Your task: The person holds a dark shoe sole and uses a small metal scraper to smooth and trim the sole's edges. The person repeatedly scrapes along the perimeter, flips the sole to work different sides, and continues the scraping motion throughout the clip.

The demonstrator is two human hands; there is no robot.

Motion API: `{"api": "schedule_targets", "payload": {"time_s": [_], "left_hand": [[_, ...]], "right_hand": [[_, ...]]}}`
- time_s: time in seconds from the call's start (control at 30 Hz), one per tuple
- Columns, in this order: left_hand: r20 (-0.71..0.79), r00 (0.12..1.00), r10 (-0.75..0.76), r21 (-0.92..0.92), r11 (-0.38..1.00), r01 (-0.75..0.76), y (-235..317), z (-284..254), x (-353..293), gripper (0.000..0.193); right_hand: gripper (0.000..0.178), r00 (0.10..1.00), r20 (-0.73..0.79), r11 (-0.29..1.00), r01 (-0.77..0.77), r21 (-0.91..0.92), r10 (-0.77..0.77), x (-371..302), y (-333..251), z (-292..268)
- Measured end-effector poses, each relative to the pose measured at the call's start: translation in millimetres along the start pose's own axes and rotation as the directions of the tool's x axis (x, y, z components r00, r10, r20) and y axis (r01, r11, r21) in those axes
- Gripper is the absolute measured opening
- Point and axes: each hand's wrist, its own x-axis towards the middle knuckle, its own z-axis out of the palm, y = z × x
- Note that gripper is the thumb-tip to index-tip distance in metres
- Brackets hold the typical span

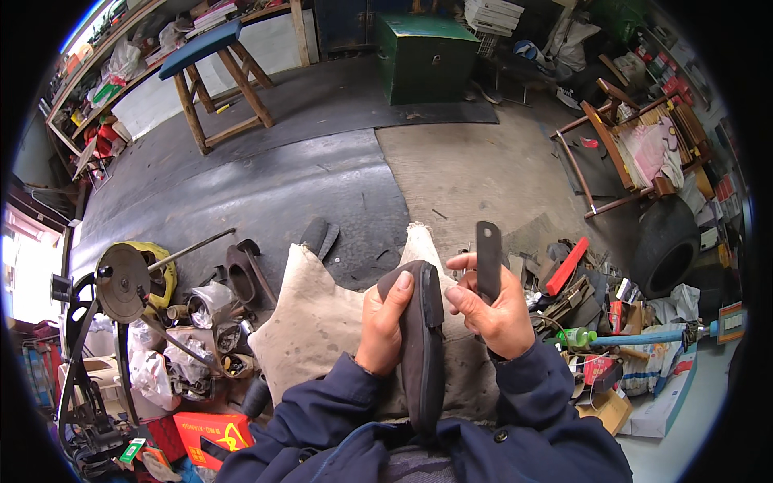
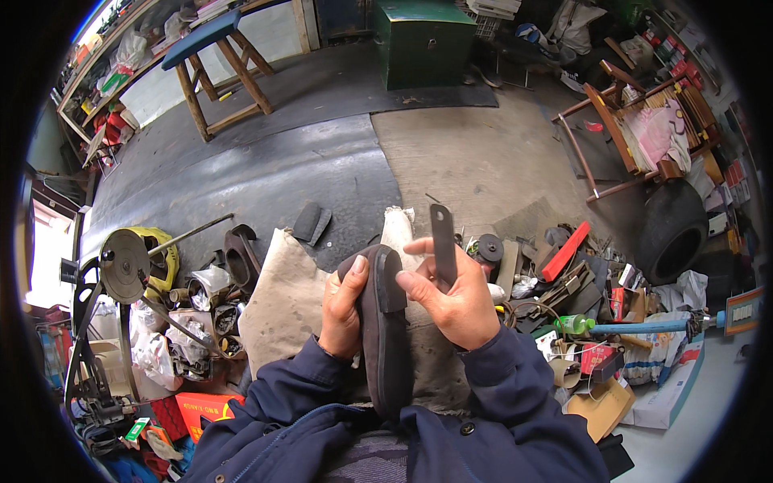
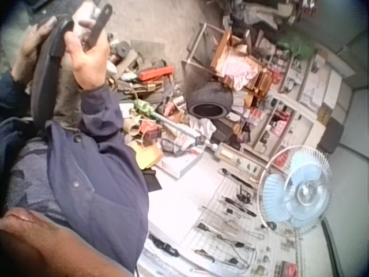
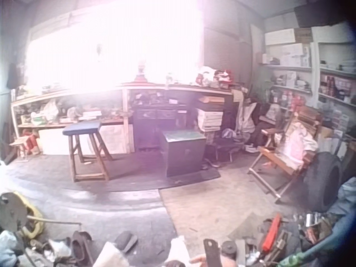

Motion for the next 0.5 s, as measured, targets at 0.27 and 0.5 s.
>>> {"api": "schedule_targets", "payload": {"time_s": [0.27,0.5], "left_hand": [[0.096,0.989,0.115,0.038,0.992,-0.12,6,-2,-9,0.036],[0.106,0.985,0.137,0.042,0.989,-0.142,7,-4,-13,0.037]], "right_hand": [[0.047,0.988,0.149,0.999,-0.046,0.014,0.044,4,-5,7],[0.037,0.994,0.101,0.999,-0.025,-0.038,0.029,5,-6,16]]}}
